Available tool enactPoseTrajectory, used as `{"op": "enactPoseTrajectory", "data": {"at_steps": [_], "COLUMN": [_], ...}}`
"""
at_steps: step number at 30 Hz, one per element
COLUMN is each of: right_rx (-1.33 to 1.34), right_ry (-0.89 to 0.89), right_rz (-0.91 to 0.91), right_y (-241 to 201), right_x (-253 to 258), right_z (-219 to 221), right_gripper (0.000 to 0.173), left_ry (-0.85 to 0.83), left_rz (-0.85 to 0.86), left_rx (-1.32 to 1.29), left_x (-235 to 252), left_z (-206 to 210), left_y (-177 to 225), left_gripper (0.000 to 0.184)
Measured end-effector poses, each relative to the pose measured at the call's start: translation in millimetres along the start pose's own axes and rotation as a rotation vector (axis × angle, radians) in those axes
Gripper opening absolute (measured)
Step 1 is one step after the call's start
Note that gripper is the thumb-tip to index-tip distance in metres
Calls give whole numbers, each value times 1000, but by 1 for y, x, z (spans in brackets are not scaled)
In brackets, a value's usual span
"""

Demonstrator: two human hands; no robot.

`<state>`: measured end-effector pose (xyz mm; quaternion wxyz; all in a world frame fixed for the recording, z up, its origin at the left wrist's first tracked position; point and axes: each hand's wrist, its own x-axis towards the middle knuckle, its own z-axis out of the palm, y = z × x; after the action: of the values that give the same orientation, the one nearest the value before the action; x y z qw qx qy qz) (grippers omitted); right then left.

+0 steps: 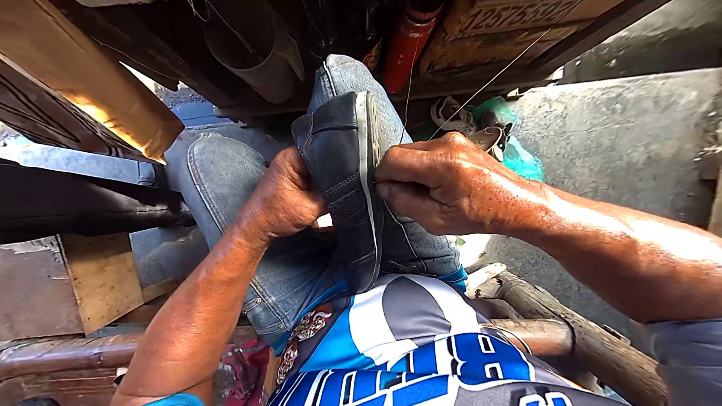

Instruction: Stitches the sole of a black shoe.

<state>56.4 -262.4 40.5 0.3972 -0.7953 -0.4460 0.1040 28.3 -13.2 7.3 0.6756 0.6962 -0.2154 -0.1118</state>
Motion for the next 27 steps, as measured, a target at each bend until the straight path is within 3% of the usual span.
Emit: {"op": "enactPoseTrajectory", "data": {"at_steps": [4, 6, 8, 10, 12, 14, 15, 18, 22, 27], "right_rx": [108, 135, 193, 212, 166, 164, 173, 199, 218, 200], "right_ry": [35, 58, 48, 21, 21, 42, 63, 113, 99, 38], "right_rz": [-27, 10, 97, 162, 183, 189, 179, 149, 169, 234], "right_y": [0, 1, 2, 0, -4, -8, -10, -16, -14, -14], "right_x": [-13, -20, -25, -28, -28, -26, -24, -19, -19, -21], "right_z": [-2, -1, -2, -6, -10, -9, -7, -1, 1, -5], "right_gripper": [19, 17, 14, 13, 8, 6, 6, 8, 11, 13], "left_ry": [-31, -20, 87, 287, 480, 483, 437, 248, 144, 130], "left_rz": [-6, -27, -50, -77, -78, -109, -73, 104, 36, 47], "left_rx": [24, 83, 149, 180, 472, 798, 842, 498, 41, 230], "left_x": [-7, -11, -21, -37, -49, -48, -45, -38, -34, -32], "left_z": [1, -12, -33, -53, -67, -62, -50, -2, 32, 19], "left_y": [10, 9, 9, 14, 15, 21, 25, 17, -8, 0], "left_gripper": [37, 25, 9, 21, 20, 30, 34, 20, 30, 12]}}
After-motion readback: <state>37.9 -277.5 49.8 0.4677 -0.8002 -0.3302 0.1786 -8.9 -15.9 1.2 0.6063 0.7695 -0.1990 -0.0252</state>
